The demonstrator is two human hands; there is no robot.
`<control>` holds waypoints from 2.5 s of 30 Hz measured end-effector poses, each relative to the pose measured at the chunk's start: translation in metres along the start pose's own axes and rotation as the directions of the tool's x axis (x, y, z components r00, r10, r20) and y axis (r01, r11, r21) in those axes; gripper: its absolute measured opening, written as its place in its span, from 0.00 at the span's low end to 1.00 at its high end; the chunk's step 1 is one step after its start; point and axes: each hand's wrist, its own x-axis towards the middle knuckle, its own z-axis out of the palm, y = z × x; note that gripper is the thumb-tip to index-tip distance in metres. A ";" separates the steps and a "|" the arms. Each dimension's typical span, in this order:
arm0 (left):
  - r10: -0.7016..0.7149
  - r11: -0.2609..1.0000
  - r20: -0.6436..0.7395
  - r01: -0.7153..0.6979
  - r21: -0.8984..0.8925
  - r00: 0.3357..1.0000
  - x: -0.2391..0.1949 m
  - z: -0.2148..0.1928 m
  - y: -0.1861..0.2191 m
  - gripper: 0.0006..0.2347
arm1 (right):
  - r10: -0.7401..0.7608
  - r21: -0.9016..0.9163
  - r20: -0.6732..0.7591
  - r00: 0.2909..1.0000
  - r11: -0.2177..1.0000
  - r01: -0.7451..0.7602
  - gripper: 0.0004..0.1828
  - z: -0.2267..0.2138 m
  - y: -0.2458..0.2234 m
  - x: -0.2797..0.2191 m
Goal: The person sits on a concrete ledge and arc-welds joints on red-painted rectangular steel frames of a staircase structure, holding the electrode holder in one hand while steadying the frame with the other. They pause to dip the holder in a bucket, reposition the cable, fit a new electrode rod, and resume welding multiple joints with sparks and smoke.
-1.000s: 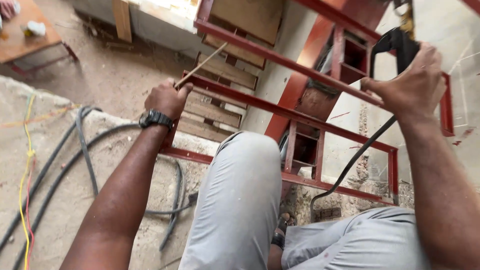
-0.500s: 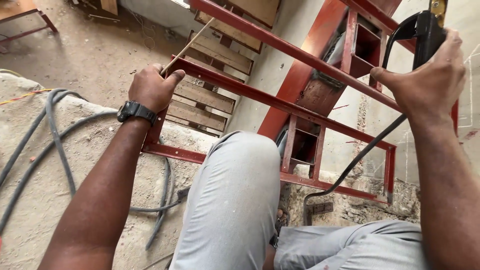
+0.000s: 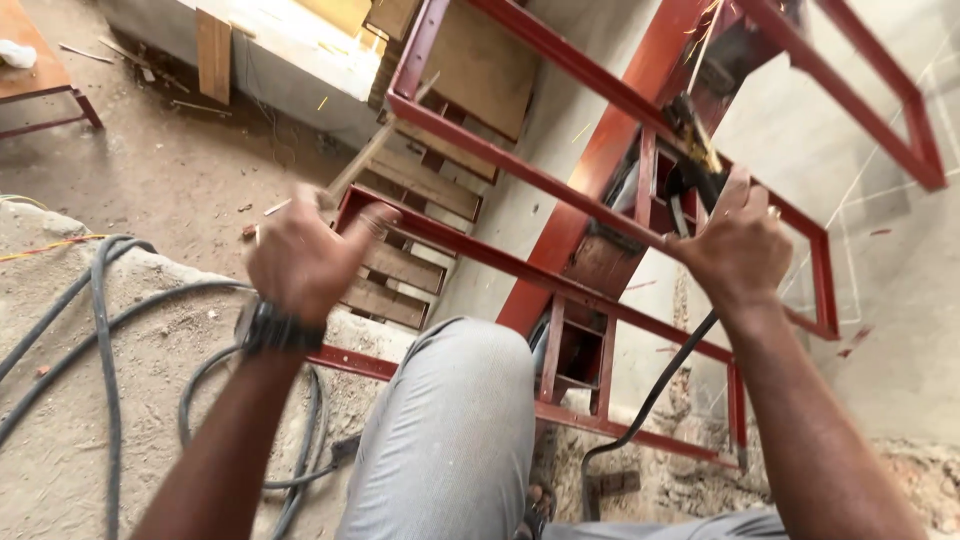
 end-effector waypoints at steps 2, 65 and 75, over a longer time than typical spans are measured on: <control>-0.123 0.986 0.333 0.153 -0.064 0.935 -0.033 -0.043 0.036 0.38 | -0.101 -0.049 -0.072 0.992 0.994 0.098 0.65 0.006 0.000 -0.001; 0.152 0.439 0.226 0.139 -0.887 0.962 -0.076 0.153 0.232 0.11 | 0.308 0.466 0.066 0.949 0.831 -0.302 0.71 0.005 -0.036 0.020; 0.191 0.455 0.130 0.029 -0.890 0.973 -0.075 0.160 0.231 0.11 | 0.317 0.496 0.007 0.948 0.822 -0.278 0.67 0.008 -0.038 0.016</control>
